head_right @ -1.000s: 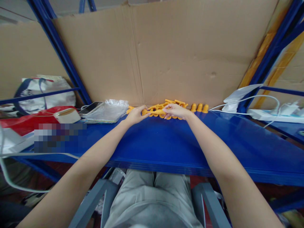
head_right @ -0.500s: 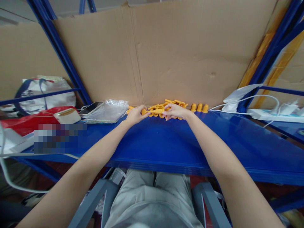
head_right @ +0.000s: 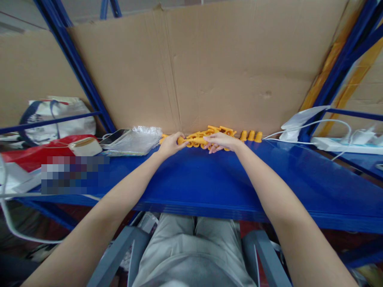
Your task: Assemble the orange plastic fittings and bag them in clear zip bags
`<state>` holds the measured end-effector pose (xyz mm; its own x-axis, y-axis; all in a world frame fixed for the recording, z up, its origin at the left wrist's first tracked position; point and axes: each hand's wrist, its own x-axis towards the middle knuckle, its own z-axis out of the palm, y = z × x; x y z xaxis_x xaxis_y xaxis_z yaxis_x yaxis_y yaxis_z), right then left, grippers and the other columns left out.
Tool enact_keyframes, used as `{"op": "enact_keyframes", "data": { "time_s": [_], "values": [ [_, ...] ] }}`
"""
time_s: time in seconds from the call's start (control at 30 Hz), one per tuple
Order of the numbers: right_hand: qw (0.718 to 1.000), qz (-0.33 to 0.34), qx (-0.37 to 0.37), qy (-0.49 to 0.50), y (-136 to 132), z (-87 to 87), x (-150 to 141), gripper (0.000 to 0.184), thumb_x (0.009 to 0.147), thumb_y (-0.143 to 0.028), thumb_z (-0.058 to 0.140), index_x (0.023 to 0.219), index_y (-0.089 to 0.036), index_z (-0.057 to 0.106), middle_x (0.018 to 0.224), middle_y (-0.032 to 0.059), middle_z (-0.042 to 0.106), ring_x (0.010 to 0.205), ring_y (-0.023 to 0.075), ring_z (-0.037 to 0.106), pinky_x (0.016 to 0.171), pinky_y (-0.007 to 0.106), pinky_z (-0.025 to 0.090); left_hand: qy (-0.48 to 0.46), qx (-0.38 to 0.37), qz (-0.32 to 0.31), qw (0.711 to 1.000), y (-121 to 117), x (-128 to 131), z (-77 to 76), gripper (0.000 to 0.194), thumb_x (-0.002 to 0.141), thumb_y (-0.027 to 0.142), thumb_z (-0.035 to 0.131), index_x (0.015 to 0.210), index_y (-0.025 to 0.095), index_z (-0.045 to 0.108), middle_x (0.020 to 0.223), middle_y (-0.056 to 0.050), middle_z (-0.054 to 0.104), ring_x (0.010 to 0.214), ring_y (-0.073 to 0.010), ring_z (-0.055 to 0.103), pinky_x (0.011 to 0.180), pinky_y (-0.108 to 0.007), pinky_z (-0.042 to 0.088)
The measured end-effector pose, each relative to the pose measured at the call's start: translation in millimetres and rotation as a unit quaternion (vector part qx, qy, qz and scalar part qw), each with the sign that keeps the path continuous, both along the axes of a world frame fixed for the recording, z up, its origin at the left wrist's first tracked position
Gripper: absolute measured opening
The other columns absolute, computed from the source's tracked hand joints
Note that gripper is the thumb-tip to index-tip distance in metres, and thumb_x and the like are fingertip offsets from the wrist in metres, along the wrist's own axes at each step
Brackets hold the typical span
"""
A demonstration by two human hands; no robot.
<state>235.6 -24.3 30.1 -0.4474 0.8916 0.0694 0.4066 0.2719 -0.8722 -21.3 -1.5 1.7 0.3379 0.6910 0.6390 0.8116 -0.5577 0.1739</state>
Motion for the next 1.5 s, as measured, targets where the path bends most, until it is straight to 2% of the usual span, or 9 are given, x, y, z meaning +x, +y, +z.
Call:
{"op": "enact_keyframes", "data": {
  "time_s": [0.13, 0.47, 0.73, 0.8, 0.97, 1.07, 1.23, 1.33, 1.5],
  "values": [
    [0.999, -0.029, -0.013, 0.022, -4, -0.3, -2, 0.030, 0.083, -0.040, 0.075, 0.098, -0.019, 0.060, 0.097, 0.0111, 0.074, 0.066, 0.0141, 0.068, 0.071, 0.034, 0.061, -0.010, 0.023, -0.014, 1.000, 4, -2, -2.3, 0.020, 0.085, 0.035, 0.068, 0.098, 0.021, 0.061, 0.091, -0.004, 0.073, 0.083, -0.0194, 0.068, 0.071, -0.026, 0.047],
    [0.990, -0.072, -0.118, 0.011, 3, -0.6, -8, 0.060, 0.099, -0.063, 0.027, 0.076, -0.019, 0.061, 0.074, 0.0108, 0.073, 0.055, 0.0158, 0.065, 0.064, 0.032, 0.059, -0.016, 0.043, -0.030, 0.998, 3, 1, -2.0, 0.024, 0.083, 0.037, 0.070, 0.098, 0.021, 0.061, 0.091, -0.004, 0.073, 0.086, -0.0203, 0.068, 0.073, -0.027, 0.048],
    [0.998, -0.031, -0.020, 0.052, -3, -0.5, -5, 0.024, 0.083, -0.036, 0.075, 0.094, -0.020, 0.062, 0.102, 0.0111, 0.073, 0.070, 0.0145, 0.069, 0.069, 0.031, 0.059, -0.022, 0.034, -0.026, 0.999, 1, -1, -1.4, 0.023, 0.083, 0.034, 0.072, 0.097, 0.020, 0.061, 0.091, -0.004, 0.073, 0.085, -0.0203, 0.069, 0.073, -0.028, 0.048],
    [0.998, -0.030, -0.030, 0.052, -3, -0.9, -7, 0.024, 0.089, -0.041, 0.067, 0.088, -0.018, 0.063, 0.094, 0.0122, 0.074, 0.066, 0.0149, 0.069, 0.069, 0.031, 0.059, -0.024, 0.036, -0.029, 0.999, 1, 0, -2.1, 0.023, 0.082, 0.034, 0.072, 0.097, 0.020, 0.062, 0.093, -0.005, 0.073, 0.086, -0.0204, 0.069, 0.074, -0.028, 0.048],
    [0.994, -0.062, -0.085, 0.015, 1, -2.8, -10, 0.061, 0.096, -0.068, 0.033, 0.076, -0.019, 0.063, 0.074, 0.0122, 0.073, 0.059, 0.0185, 0.068, 0.067, 0.035, 0.061, -0.021, 0.058, -0.036, 0.997, 2, 2, -4.3, 0.023, 0.083, 0.036, 0.071, 0.098, 0.021, 0.062, 0.093, -0.004, 0.074, 0.087, -0.0201, 0.069, 0.074, -0.028, 0.049],
    [0.995, -0.055, -0.082, 0.004, 0, -1.8, -8, 0.058, 0.091, -0.072, 0.041, 0.086, -0.020, 0.065, 0.085, 0.0123, 0.075, 0.060, 0.0188, 0.068, 0.067, 0.037, 0.061, -0.015, 0.058, -0.026, 0.998, 2, 3, -4.3, 0.024, 0.083, 0.037, 0.072, 0.098, 0.021, 0.062, 0.091, -0.004, 0.074, 0.087, -0.0207, 0.069, 0.073, -0.027, 0.049],
    [0.999, -0.029, -0.017, 0.034, -6, 1.8, -4, 0.036, 0.082, -0.043, 0.075, 0.106, -0.020, 0.063, 0.110, 0.0119, 0.072, 0.075, 0.0149, 0.070, 0.075, 0.032, 0.060, -0.015, 0.055, -0.008, 0.998, 0, 4, -3.2, 0.025, 0.082, 0.036, 0.073, 0.097, 0.020, 0.063, 0.091, -0.005, 0.074, 0.084, -0.0204, 0.069, 0.071, -0.027, 0.048],
    [0.998, -0.042, -0.030, 0.045, -6, 0.9, -7, 0.029, 0.090, -0.046, 0.065, 0.096, -0.018, 0.065, 0.102, 0.0129, 0.074, 0.072, 0.0158, 0.071, 0.074, 0.032, 0.060, -0.014, 0.064, -0.012, 0.998, -1, 4, -3.5, 0.025, 0.081, 0.037, 0.073, 0.097, 0.020, 0.063, 0.089, -0.005, 0.074, 0.082, -0.0199, 0.069, 0.070, -0.026, 0.048],
    [0.993, -0.073, -0.081, 0.041, -2, -2.2, -11, 0.047, 0.095, -0.060, 0.048, 0.078, -0.019, 0.063, 0.082, 0.0132, 0.075, 0.067, 0.0187, 0.072, 0.073, 0.034, 0.062, -0.004, 0.071, -0.022, 0.997, -1, 5, -4.9, 0.025, 0.081, 0.038, 0.072, 0.097, 0.021, 0.063, 0.090, -0.005, 0.075, 0.081, -0.0192, 0.069, 0.069, -0.026, 0.048]
  ]
}}
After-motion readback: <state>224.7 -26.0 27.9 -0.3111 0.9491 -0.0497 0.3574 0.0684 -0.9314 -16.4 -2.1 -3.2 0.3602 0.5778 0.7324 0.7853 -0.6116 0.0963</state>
